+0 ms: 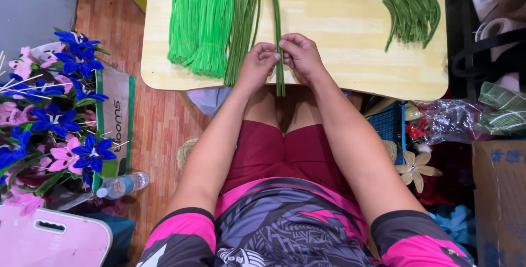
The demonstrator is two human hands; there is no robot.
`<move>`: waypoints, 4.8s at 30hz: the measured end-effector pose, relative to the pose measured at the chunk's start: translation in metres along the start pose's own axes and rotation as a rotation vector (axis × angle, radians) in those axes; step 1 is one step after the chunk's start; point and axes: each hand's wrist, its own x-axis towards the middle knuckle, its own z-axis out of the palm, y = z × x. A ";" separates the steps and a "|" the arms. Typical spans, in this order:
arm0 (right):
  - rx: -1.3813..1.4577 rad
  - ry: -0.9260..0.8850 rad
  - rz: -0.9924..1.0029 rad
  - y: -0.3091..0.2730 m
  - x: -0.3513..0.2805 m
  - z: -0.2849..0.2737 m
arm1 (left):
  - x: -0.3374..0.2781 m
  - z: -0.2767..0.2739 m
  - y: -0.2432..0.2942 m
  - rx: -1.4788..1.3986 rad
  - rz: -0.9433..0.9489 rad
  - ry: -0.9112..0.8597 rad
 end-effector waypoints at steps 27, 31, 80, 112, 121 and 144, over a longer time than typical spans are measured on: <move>0.106 0.013 -0.052 0.005 0.001 -0.008 | 0.009 0.046 0.026 0.058 0.018 0.270; -0.049 -0.008 -0.062 0.005 0.009 -0.011 | 0.026 0.045 0.018 0.102 -0.009 0.288; -0.500 -0.127 -0.536 -0.063 -0.170 -0.015 | -0.045 0.072 0.108 -0.556 -0.021 -0.110; -0.811 -0.050 -0.461 -0.058 -0.193 -0.002 | -0.082 0.085 0.135 -0.819 0.008 -0.460; -0.962 -0.011 -0.798 -0.079 -0.203 0.014 | -0.079 0.085 0.136 -0.860 0.029 -0.352; -0.645 0.125 -0.591 -0.056 -0.188 0.002 | -0.075 0.065 0.133 -1.000 -0.004 -0.157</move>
